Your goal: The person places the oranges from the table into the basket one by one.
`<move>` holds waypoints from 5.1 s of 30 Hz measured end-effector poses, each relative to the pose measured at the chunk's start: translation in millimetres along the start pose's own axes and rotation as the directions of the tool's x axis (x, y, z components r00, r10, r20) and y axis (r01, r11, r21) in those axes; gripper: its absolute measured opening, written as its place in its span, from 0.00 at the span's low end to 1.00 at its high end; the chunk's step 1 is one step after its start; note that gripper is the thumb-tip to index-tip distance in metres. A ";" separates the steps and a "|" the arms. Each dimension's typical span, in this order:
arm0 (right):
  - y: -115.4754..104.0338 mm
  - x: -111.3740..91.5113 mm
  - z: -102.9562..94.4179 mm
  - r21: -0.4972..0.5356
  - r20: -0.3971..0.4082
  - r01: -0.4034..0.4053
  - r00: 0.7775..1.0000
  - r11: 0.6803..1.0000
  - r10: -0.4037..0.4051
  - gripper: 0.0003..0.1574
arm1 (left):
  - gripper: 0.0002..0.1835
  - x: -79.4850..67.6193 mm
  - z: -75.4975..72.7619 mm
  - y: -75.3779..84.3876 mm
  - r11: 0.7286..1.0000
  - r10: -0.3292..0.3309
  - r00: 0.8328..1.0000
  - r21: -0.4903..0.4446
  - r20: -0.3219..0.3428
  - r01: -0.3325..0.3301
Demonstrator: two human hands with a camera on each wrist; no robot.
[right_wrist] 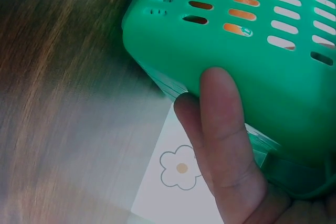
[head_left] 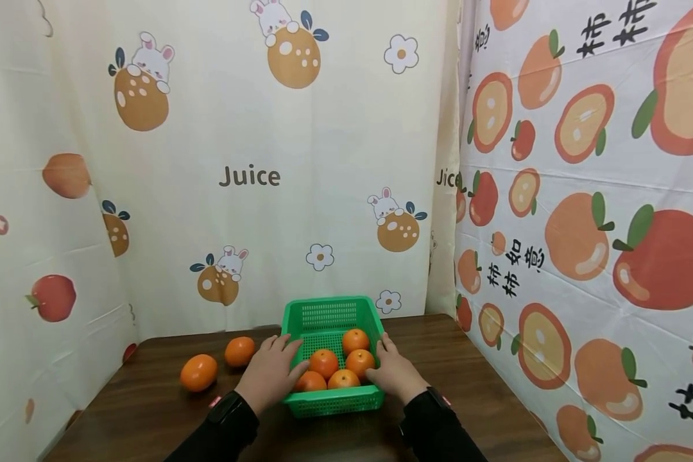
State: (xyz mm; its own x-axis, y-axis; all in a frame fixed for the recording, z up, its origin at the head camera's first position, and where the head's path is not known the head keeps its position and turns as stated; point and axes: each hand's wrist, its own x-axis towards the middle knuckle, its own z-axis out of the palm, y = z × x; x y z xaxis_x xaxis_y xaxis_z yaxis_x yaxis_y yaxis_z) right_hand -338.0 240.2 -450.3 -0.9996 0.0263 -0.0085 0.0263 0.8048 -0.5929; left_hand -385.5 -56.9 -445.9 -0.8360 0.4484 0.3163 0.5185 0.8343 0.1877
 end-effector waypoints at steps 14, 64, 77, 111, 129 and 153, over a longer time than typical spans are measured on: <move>2.1 0.8 0.2 0.037 0.011 -0.009 1.000 0.999 0.008 0.51 | 0.38 -13.8 -1.2 -24.0 0.992 -0.115 0.992 -0.043 0.045 0.117; -1.4 -0.1 -1.5 -0.025 -0.004 0.018 1.000 1.000 -0.018 0.50 | 0.32 18.7 17.7 -103.0 0.962 -0.273 0.955 0.037 0.114 0.271; 0.5 -1.9 1.0 -0.011 0.005 0.019 1.000 1.000 -0.019 0.50 | 0.30 25.8 24.6 -112.5 0.958 -0.288 0.948 0.037 0.132 0.285; -1.0 0.7 -3.1 -0.021 0.002 -0.008 1.000 1.000 0.008 0.50 | 0.14 34.7 10.8 -97.1 0.973 -0.204 0.967 0.141 0.155 0.183; -1.1 0.7 -1.9 -0.015 0.002 -0.009 1.000 1.000 0.009 0.49 | 0.28 25.0 36.1 -102.6 0.969 -0.228 0.946 -0.038 0.231 0.243; -0.6 -0.8 0.9 -0.011 0.010 0.002 1.000 1.000 -0.001 0.49 | 0.15 15.0 36.0 -83.3 0.977 -0.211 0.951 0.007 0.225 0.215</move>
State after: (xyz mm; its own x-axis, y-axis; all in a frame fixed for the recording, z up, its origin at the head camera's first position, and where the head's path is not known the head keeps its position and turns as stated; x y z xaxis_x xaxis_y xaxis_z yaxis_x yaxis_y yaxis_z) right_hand -337.2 239.1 -450.7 -0.9997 0.0194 -0.0156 0.0248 0.8115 -0.5839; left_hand -447.7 -108.2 -490.3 -0.9449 0.3232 0.0516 0.3257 0.9133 0.2446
